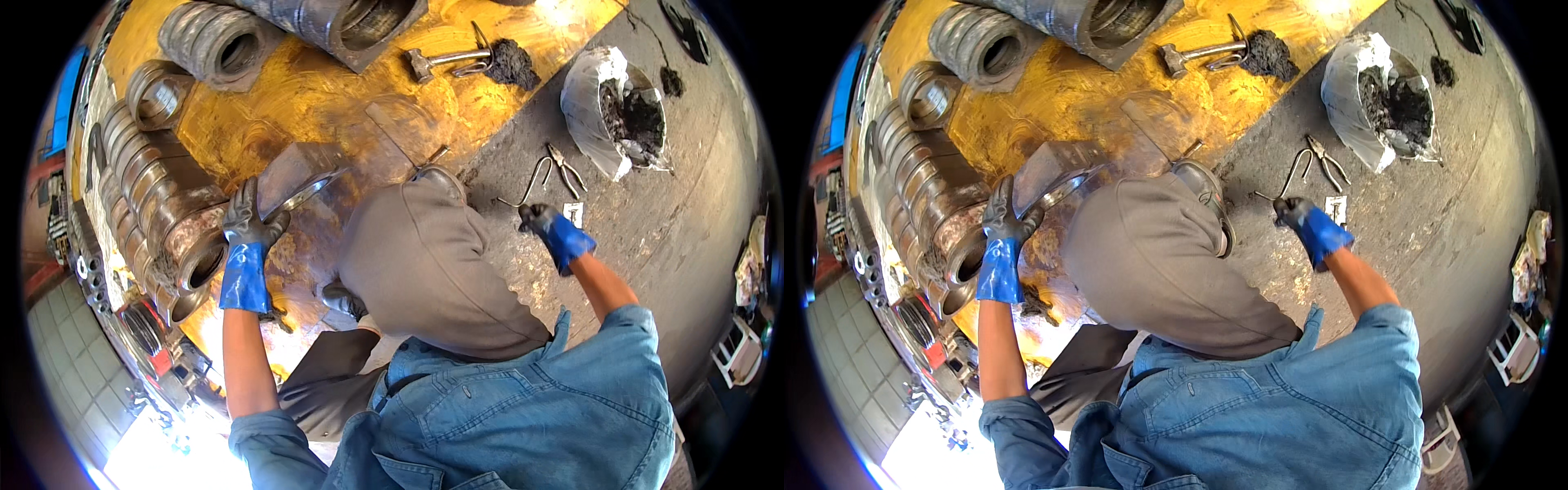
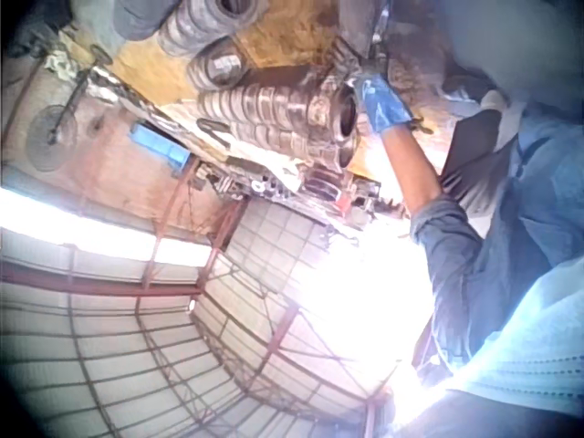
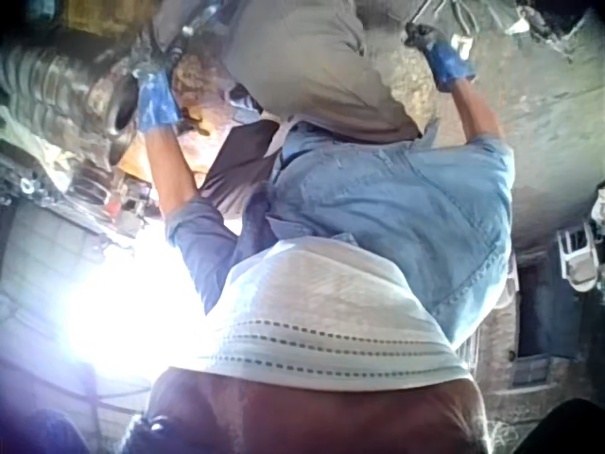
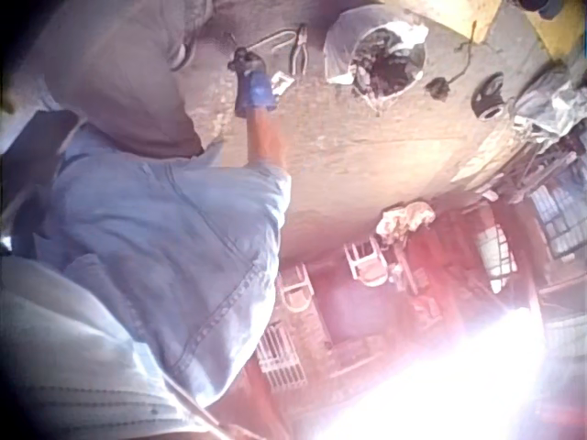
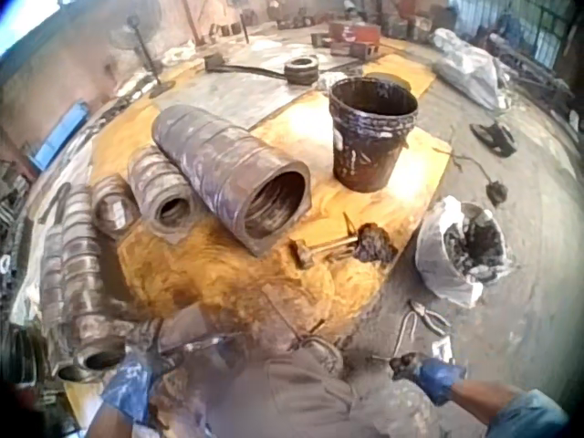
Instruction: The person sits on the floor and cleans metal parts using a hammer and a brush. They apply a substance from a blue packet to the parts and scrub them thoroughly.
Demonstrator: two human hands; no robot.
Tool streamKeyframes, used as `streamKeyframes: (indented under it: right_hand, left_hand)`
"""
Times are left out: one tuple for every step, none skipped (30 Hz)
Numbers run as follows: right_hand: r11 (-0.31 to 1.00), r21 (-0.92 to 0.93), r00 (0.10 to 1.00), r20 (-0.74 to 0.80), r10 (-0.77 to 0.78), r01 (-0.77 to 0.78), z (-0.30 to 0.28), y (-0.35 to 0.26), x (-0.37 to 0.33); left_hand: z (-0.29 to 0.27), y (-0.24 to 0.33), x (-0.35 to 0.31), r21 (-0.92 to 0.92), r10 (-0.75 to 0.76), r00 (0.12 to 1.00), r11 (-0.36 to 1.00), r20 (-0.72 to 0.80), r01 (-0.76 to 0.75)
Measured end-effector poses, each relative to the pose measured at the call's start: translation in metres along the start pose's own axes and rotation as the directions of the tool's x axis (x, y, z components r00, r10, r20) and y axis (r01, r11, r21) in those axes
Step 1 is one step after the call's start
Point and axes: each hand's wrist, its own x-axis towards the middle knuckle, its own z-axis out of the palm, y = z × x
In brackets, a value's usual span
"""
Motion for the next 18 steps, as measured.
streamKeyframes:
  right_hand:
    - [0.990,0.135,0.998,0.051,0.023,-0.030,0.018,0.024,-0.011]
    - [0.985,0.167,0.997,0.067,0.039,-0.050,0.027,0.025,-0.026]
    - [0.977,0.198,0.995,0.075,0.061,-0.074,0.031,0.024,-0.044]
    - [0.962,0.261,0.996,0.067,0.065,-0.080,0.039,0.029,-0.055]
    - [0.959,0.253,0.991,0.080,0.110,-0.127,0.044,0.033,-0.061]
    - [0.945,0.297,0.989,0.095,0.112,-0.136,0.049,0.039,-0.061]
    - [0.929,0.340,0.987,0.111,0.113,-0.144,0.054,0.044,-0.059]
    - [0.938,0.315,0.987,0.110,0.115,-0.145,0.057,0.049,-0.054]
    - [0.944,0.293,0.986,0.108,0.126,-0.153,0.055,0.049,-0.051]
    - [0.949,0.271,0.985,0.106,0.135,-0.160,0.054,0.049,-0.047]
    - [0.956,0.254,0.988,0.086,0.126,-0.144,0.055,0.047,-0.041]
    - [0.961,0.238,0.990,0.061,0.128,-0.138,0.054,0.044,-0.036]
    - [0.966,0.219,0.991,0.031,0.133,-0.136,0.049,0.039,-0.034]
    - [0.974,0.205,0.996,0.024,0.091,-0.094,0.042,0.032,-0.032]
    - [0.980,0.189,0.999,0.009,0.052,-0.053,0.031,0.025,-0.030]
    - [0.988,0.134,0.997,-0.024,0.076,-0.072,0.025,0.024,-0.026]
    - [0.993,0.079,0.995,-0.050,0.087,-0.083,0.020,0.021,-0.019]
    - [0.996,-0.008,0.994,-0.075,0.085,-0.086,0.010,0.017,-0.014]
  left_hand:
    - [0.005,0.000,0.007,0.015,-0.007,0.999,1.000,0.033,0.006]
    - [0.008,-0.002,0.010,0.038,-0.025,0.998,0.999,0.065,0.023]
    - [0.011,0.000,0.017,0.053,-0.038,0.995,0.998,0.093,0.033]
    - [0.012,0.009,0.025,0.105,-0.086,0.989,0.992,0.124,0.074]
    - [0.018,0.010,0.032,0.113,-0.052,0.993,0.993,0.102,0.041]
    - [0.023,0.005,0.034,0.122,-0.025,0.997,0.992,0.073,0.016]
    - [0.027,-0.001,0.035,0.132,0.001,0.999,0.991,0.044,-0.007]
    - [0.032,-0.006,0.035,0.064,-0.032,0.997,0.998,0.068,0.028]
    - [0.036,-0.007,0.039,-0.006,-0.057,0.994,0.998,0.098,0.058]
    - [0.039,-0.008,0.041,-0.075,-0.080,0.988,0.993,0.129,0.090]
    - [0.041,-0.010,0.041,-0.011,-0.102,0.984,0.994,0.145,0.105]
    - [0.035,-0.002,0.044,0.044,-0.115,0.980,0.993,0.163,0.109]
    - [0.029,0.007,0.048,0.094,-0.125,0.976,0.990,0.179,0.110]
    - [0.020,0.011,0.055,0.065,-0.227,0.916,0.974,0.330,0.218]
    - [0.017,0.014,0.056,0.087,-0.193,0.931,0.981,0.309,0.174]
    - [0.018,0.012,0.055,0.107,-0.157,0.947,0.985,0.282,0.132]
    - [0.026,0.002,0.049,0.087,-0.119,0.965,0.991,0.236,0.101]
    - [0.036,-0.014,0.039,0.076,-0.086,0.978,0.994,0.192,0.072]
